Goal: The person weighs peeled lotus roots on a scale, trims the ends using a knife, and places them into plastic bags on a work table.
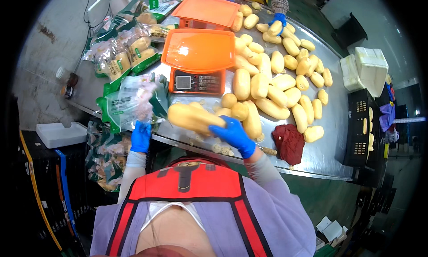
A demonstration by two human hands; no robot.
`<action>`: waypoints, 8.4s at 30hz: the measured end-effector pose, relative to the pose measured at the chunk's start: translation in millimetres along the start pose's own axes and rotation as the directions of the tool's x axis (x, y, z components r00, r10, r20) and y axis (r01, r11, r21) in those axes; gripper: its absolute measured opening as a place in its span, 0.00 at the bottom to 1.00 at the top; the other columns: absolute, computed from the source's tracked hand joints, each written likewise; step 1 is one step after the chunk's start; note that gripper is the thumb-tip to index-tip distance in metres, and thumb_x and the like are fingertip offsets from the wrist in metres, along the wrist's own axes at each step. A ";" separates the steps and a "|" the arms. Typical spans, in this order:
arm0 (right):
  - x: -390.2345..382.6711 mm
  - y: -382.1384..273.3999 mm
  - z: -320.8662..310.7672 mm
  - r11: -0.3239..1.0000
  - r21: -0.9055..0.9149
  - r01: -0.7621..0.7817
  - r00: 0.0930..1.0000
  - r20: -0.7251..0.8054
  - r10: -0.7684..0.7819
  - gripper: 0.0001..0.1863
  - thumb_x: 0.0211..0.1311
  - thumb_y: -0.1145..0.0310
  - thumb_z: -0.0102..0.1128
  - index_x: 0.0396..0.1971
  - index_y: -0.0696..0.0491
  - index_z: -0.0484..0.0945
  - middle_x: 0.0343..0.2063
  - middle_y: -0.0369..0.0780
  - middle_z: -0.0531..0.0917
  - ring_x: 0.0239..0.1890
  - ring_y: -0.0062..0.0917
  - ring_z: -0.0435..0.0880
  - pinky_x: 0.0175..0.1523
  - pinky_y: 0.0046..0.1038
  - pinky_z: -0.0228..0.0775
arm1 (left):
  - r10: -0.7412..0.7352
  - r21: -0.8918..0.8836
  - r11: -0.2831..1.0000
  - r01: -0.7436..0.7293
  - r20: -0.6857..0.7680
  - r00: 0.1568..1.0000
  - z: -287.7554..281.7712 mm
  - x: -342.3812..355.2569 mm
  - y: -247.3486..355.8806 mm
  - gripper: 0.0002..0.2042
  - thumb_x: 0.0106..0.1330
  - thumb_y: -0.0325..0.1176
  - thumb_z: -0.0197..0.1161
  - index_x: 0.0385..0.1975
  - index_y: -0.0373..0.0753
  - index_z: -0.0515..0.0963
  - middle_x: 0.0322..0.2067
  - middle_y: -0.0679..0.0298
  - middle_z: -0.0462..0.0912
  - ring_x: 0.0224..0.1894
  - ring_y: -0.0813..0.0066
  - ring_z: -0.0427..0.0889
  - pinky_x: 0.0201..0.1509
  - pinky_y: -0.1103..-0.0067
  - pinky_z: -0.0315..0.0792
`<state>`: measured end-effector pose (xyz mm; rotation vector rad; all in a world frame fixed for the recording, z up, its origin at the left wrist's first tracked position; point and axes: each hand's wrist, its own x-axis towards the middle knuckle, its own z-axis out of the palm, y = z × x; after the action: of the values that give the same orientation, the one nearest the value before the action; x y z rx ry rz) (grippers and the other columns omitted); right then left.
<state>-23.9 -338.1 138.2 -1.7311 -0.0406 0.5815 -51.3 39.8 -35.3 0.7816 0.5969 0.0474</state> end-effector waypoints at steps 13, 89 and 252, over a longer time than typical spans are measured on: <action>-72.0 24.3 -80.1 0.987 0.139 -0.083 0.966 -0.232 0.114 0.23 0.55 0.53 0.61 0.35 0.60 0.77 0.20 0.38 0.80 0.18 0.15 0.75 0.22 0.17 0.65 | 0.144 0.483 0.057 -0.874 0.862 0.486 208.9 -135.7 -26.4 0.40 0.45 0.41 0.74 0.60 0.37 0.62 0.56 0.52 0.67 0.59 0.58 0.66 0.62 0.66 0.59; -157.5 159.0 -218.3 0.792 -0.432 -0.431 0.525 -0.834 -0.170 0.15 0.56 0.58 0.58 0.20 0.53 0.71 0.17 0.48 0.78 0.22 0.45 0.78 0.26 0.40 0.68 | -0.281 0.484 0.669 -0.564 0.867 0.411 329.5 -155.1 -92.6 0.42 0.35 0.28 0.79 0.55 0.36 0.63 0.51 0.61 0.70 0.53 0.72 0.70 0.58 0.73 0.65; 144.7 38.7 119.0 0.870 -0.185 0.457 0.887 0.163 -0.431 0.22 0.56 0.64 0.58 0.51 0.55 0.71 0.39 0.42 0.79 0.42 0.29 0.78 0.48 0.28 0.70 | 0.060 -0.138 0.989 -0.052 0.051 0.997 93.7 -22.3 26.8 0.15 0.64 0.28 0.55 0.51 0.36 0.70 0.44 0.59 0.78 0.45 0.66 0.78 0.51 0.71 0.73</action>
<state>43.9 -191.4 35.9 -1.8172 -0.5945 0.3396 -16.3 -7.4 45.7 0.6641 0.5140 0.1171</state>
